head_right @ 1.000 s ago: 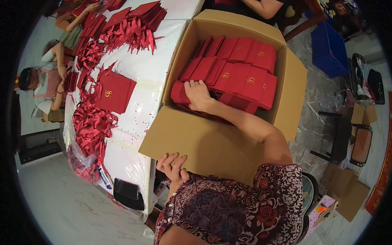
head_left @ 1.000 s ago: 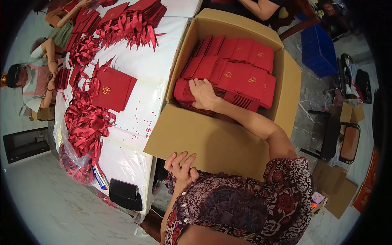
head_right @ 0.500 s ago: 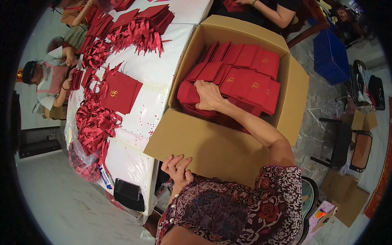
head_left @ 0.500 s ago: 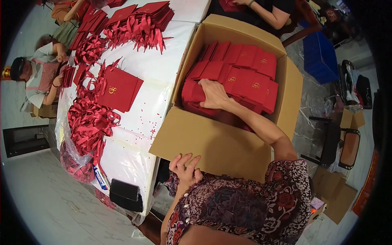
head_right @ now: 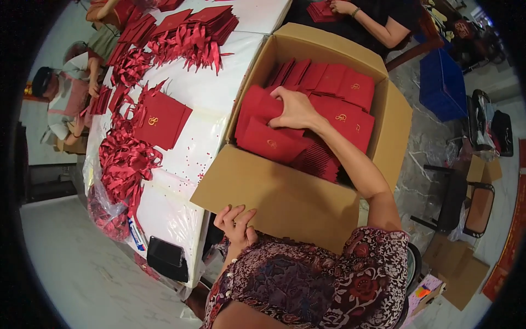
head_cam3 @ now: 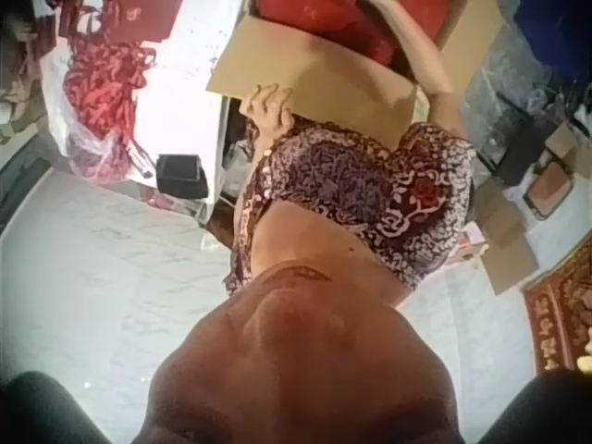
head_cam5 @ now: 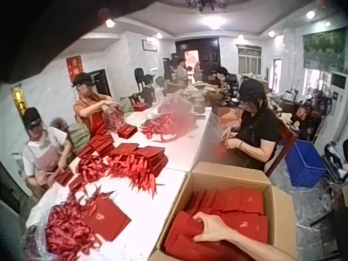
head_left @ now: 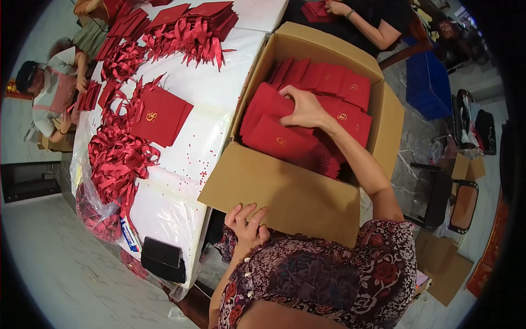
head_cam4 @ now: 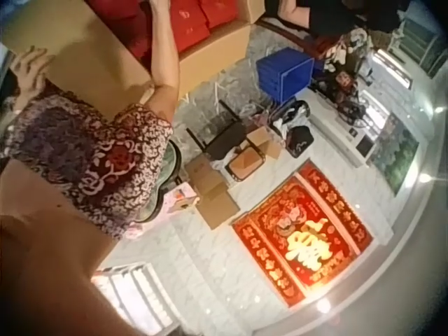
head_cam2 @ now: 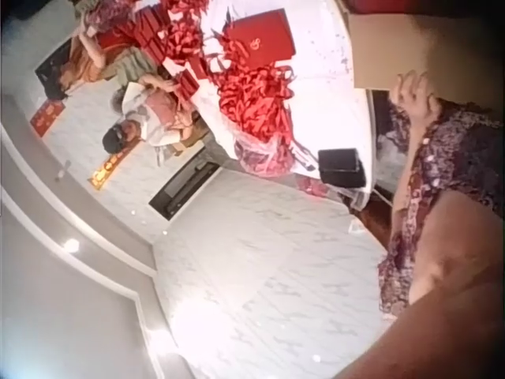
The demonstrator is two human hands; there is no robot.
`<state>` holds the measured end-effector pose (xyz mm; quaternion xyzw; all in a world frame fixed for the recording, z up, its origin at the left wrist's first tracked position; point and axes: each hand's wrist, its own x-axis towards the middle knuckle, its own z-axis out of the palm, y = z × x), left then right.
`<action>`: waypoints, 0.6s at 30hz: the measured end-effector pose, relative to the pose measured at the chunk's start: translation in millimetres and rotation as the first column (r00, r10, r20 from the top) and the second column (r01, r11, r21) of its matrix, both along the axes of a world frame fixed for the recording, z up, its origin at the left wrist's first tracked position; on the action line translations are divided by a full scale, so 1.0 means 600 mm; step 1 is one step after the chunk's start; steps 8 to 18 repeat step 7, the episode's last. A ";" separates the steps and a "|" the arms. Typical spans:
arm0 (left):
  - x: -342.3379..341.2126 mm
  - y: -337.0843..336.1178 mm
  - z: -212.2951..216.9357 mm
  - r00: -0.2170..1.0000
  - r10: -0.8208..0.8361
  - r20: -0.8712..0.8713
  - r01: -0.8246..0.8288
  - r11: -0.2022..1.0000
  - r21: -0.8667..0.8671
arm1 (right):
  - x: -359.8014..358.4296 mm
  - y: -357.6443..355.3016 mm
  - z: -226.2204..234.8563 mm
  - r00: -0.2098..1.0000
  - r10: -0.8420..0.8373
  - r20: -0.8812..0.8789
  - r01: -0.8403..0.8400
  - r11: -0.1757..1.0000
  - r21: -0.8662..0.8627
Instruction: Tying decorative red ribbons onto small red gift bags and placing the finished bags into a cardboard box.
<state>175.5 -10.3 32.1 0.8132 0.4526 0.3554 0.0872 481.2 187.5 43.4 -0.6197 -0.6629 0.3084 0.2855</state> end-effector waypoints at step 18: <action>0.007 0.016 0.014 0.998 -0.061 0.027 0.061 0.998 -0.006 | 0.095 0.003 0.053 0.747 -0.148 -0.648 -0.014 0.971 -0.238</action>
